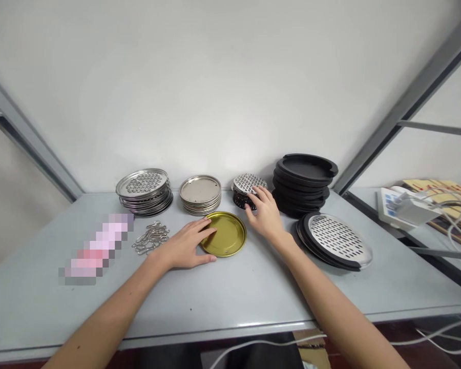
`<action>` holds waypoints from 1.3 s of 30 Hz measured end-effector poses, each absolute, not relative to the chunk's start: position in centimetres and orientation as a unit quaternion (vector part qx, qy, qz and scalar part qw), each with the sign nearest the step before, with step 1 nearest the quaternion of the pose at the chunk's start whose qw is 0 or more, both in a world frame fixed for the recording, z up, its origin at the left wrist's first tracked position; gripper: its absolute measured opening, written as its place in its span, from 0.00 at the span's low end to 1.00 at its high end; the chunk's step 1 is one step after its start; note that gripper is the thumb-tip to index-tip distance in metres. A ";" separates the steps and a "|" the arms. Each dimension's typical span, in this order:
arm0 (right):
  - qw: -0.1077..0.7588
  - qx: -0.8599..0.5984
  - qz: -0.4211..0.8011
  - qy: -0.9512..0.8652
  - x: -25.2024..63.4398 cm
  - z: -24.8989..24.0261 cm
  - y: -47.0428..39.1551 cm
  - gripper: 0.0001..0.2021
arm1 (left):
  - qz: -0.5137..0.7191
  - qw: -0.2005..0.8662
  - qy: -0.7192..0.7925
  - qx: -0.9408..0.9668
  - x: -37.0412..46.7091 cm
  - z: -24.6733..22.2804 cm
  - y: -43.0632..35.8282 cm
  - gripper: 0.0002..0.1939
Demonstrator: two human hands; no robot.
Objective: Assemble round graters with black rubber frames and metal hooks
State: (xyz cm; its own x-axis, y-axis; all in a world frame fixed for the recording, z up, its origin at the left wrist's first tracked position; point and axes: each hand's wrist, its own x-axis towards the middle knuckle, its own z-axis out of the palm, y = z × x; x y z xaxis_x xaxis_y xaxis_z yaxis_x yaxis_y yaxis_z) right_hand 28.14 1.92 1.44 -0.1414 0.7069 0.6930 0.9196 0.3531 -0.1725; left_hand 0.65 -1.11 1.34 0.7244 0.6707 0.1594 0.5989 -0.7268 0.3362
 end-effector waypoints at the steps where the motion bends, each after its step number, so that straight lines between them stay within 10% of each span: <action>1: 0.352 -0.551 -0.150 -0.741 28.1 1.4 1.9 0.18 | 0.141 0.131 0.343 0.919 0.6 1.3 -1.1 0.38; 39: 0.251 -0.602 -0.205 -0.730 27.5 1.1 1.8 0.25 | 0.097 0.102 0.354 0.925 0.8 1.5 -1.2 0.40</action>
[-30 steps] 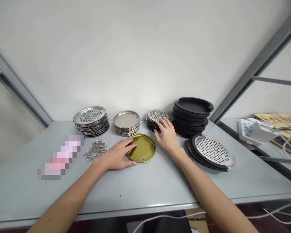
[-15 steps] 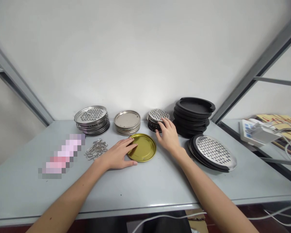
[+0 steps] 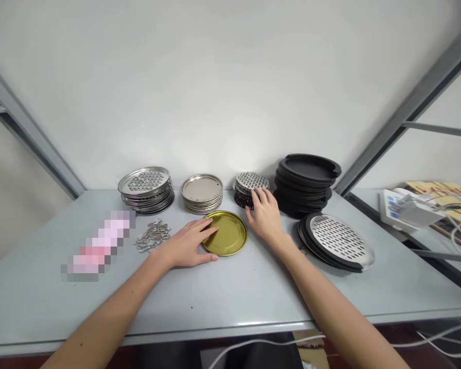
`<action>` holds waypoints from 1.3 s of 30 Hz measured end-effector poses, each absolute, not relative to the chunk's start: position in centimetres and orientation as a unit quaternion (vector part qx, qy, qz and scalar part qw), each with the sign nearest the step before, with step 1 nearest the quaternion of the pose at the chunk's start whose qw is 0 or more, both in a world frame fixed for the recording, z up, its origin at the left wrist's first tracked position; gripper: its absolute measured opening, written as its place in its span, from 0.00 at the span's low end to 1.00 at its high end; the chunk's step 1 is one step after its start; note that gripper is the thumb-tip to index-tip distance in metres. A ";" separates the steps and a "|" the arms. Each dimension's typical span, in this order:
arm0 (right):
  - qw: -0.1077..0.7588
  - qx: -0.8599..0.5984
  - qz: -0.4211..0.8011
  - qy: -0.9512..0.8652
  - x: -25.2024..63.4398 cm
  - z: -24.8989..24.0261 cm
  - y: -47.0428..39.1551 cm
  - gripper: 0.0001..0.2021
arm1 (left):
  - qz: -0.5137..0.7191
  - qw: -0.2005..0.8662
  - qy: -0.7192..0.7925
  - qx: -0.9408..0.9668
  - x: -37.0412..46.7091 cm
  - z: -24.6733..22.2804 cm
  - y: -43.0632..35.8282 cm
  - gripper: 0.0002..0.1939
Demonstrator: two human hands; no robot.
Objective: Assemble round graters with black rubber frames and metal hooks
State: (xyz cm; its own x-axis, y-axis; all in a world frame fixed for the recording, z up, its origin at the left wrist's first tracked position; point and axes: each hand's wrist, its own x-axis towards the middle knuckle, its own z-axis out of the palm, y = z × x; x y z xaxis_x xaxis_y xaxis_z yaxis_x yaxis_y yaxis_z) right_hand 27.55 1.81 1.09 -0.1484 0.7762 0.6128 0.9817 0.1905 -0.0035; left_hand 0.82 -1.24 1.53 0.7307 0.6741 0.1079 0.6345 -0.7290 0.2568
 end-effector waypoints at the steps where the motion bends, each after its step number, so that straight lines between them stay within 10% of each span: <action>1: 0.251 -0.602 -0.205 -0.730 27.6 1.1 1.8 0.26 | 0.096 0.102 0.355 0.924 0.8 1.5 -1.2 0.40; 39: 0.339 -0.605 -0.230 -0.683 28.4 1.1 2.4 0.18 | 0.099 0.111 0.355 0.923 0.9 1.9 -1.4 0.39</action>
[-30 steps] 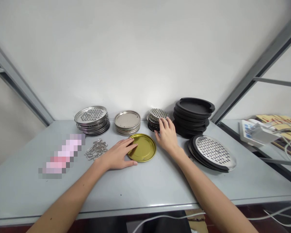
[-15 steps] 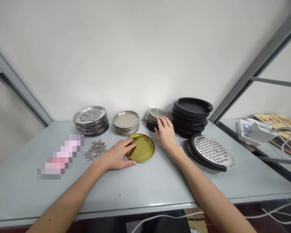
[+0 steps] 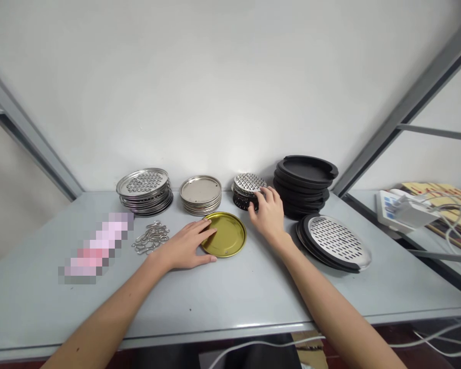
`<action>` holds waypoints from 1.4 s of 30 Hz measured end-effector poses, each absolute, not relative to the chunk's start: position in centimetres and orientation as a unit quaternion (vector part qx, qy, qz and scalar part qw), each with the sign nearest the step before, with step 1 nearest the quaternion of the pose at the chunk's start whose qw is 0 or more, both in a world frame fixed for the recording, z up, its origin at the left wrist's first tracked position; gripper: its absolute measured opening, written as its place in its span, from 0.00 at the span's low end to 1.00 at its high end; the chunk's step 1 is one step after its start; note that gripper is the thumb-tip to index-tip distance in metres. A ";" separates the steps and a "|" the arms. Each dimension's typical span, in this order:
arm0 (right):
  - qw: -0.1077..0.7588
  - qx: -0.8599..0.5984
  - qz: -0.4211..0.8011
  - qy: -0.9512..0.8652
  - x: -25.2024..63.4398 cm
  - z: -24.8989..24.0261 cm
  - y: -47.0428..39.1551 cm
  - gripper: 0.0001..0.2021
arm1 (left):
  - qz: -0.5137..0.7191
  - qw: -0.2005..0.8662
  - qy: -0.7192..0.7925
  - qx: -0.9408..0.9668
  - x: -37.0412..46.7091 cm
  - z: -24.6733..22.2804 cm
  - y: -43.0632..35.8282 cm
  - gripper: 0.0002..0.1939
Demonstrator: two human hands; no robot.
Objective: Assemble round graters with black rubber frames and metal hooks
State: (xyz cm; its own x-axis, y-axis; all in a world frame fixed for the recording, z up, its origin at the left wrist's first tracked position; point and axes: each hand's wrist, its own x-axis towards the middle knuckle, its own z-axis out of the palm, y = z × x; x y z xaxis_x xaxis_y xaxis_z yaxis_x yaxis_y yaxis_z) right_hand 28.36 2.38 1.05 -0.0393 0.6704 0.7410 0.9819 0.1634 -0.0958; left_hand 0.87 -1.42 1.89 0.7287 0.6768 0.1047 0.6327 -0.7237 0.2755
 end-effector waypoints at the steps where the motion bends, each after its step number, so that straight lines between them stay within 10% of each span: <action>1: 0.333 -0.607 -0.227 -0.685 28.3 1.0 2.4 0.18 | 0.101 0.111 0.356 0.923 0.9 1.9 -1.4 0.39; 16: 0.263 -0.607 -0.207 -0.721 28.2 0.9 2.3 0.30 | 0.083 0.103 0.362 0.923 0.8 1.9 -1.4 0.39; 30: 0.376 -0.550 -0.217 -0.714 28.9 3.1 2.2 0.29 | 0.115 0.124 0.357 0.919 0.6 1.9 -1.4 0.38; 42: 0.506 -0.438 -0.055 -0.741 25.3 6.0 -3.0 0.14 | 0.436 0.046 0.440 0.783 0.7 2.9 -0.2 0.20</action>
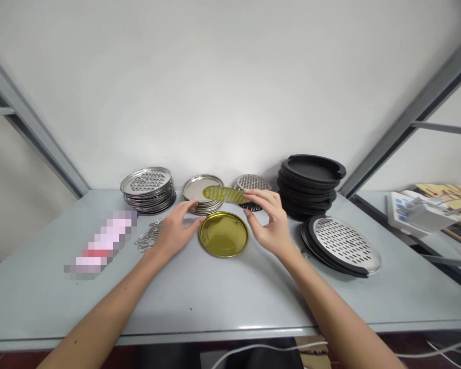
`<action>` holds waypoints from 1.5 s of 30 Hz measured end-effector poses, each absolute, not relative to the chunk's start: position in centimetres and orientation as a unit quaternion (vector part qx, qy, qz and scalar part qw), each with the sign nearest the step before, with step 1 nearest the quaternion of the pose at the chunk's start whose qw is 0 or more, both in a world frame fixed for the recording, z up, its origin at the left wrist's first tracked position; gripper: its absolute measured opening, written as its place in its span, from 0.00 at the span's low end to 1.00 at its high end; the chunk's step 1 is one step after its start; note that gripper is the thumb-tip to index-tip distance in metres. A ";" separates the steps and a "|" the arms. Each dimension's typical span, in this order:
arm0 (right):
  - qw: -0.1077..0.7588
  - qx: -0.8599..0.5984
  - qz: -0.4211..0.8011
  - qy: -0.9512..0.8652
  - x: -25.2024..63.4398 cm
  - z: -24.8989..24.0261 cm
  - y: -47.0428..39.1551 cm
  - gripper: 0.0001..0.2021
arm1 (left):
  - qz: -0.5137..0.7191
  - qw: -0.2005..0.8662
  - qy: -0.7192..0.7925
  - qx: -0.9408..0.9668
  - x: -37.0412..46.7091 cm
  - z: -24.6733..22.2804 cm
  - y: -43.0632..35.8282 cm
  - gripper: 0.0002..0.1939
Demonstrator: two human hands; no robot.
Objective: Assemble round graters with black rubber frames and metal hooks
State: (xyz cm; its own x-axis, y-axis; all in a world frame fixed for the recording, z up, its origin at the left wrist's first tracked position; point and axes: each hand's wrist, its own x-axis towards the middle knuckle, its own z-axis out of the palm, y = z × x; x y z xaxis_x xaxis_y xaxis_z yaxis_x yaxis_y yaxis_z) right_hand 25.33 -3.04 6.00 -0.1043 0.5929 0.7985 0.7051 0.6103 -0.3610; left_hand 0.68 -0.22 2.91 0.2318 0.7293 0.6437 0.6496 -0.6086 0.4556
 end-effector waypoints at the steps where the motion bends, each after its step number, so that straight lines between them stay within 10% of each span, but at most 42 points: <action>1: 0.510 -0.431 -0.032 -0.744 25.1 5.9 -3.1 0.13 | 0.448 0.039 0.444 0.775 0.6 2.9 -0.2 0.19; 19: 0.549 -0.347 0.224 -0.727 24.5 3.9 -1.6 0.11 | 0.457 0.102 0.414 0.781 1.9 2.3 -0.8 0.09; 34: 0.563 -0.401 0.412 -0.594 24.9 3.2 -0.5 0.21 | 0.461 0.518 0.464 0.550 2.1 3.0 -0.5 0.23; 45: 0.520 -0.464 0.491 -0.523 24.8 3.4 -0.5 0.16 | 0.455 0.558 0.482 0.499 2.1 3.2 -0.4 0.24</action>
State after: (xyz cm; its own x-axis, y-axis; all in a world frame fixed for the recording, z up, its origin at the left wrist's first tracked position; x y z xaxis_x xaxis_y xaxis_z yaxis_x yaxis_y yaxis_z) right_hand 24.78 -0.48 3.37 -0.0289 0.9957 0.0876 -0.0245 0.0869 -0.9959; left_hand 2.05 -0.45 3.24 0.1204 0.9892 -0.0841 -0.0280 0.0880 0.9957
